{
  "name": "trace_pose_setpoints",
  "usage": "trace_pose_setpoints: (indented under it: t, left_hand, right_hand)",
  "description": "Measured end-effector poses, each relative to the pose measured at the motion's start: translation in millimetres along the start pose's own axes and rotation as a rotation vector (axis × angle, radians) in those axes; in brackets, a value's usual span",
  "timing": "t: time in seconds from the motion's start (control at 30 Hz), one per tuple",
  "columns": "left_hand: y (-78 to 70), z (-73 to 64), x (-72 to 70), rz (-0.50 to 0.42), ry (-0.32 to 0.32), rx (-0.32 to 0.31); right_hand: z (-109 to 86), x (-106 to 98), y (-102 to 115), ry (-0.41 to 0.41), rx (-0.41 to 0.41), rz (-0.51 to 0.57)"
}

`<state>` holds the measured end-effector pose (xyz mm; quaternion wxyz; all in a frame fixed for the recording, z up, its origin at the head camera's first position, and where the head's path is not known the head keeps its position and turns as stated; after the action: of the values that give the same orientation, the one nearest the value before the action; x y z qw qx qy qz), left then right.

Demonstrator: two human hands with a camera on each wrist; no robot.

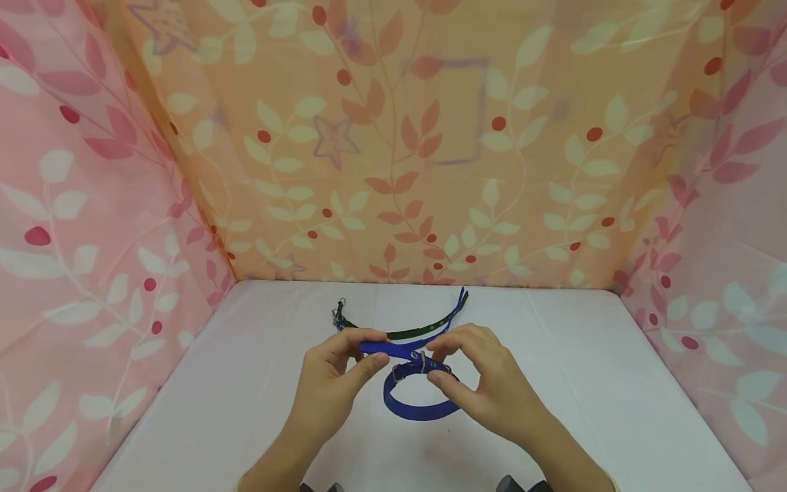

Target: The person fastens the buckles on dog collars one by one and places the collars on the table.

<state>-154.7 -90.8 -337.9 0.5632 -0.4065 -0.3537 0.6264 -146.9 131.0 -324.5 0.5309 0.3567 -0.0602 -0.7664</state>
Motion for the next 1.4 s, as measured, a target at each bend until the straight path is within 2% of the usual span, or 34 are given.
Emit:
trace_pose_setpoints:
  t: [0.1,0.17,0.23,0.3,0.37,0.5,0.57,0.63,0.83,1.03,1.27,1.4]
  left_hand:
    - [-2.2,0.6,-3.6,-0.030,-0.041,-0.013]
    - [-1.6,0.3,-2.2,-0.085,-0.051,-0.035]
    - [0.7,-1.0,1.6,-0.144,-0.047,-0.059]
    - [3.5,-2.6,6.9,-0.154,-0.030,-0.065]
    - [5.2,-4.8,13.3,-0.124,0.021,-0.025]
    - [3.7,-10.0,23.8,-0.044,0.124,0.139]
    - [1.8,-12.2,26.3,-0.048,0.142,0.206]
    - [0.1,-13.2,27.4,-0.042,0.136,0.243]
    - [-2.1,-15.3,29.7,-0.041,0.126,0.288]
    - [-1.7,-16.3,29.4,0.001,0.070,0.303]
    - [-4.0,-16.9,34.4,0.039,0.132,0.380]
    - [-4.9,-16.2,35.5,0.043,0.131,0.399]
  right_hand:
    - [1.0,-2,0,-0.020,0.010,0.030]
    - [1.1,-3,0,-0.047,0.004,0.052]
    - [0.9,-4,0,-0.081,-0.012,0.074]
    - [0.6,-5,1,-0.118,-0.035,0.090]
    - [0.3,-6,1,-0.141,-0.055,0.105]
    - [0.7,-5,3,-0.159,-0.120,0.131]
    - [1.6,-5,5,-0.157,-0.146,0.140]
    - [2.3,-5,6,-0.150,-0.157,0.139]
    - [2.2,-3,7,-0.120,-0.136,0.126]
    - [-0.1,-1,8,-0.113,-0.111,0.136]
    - [1.3,-2,9,-0.208,-0.126,0.190]
    - [1.3,-3,8,-0.215,-0.119,0.178]
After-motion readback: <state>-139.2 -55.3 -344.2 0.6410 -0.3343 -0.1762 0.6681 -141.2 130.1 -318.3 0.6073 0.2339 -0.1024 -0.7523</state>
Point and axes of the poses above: each hand's wrist, its own z-axis towards the middle knuckle, its own x-axis out of the palm, y = z × x, the point moved 5 cm from there along z, towards the middle knuckle, and after that the axes turned 7 degrees about -y, right-handed, at the moved point
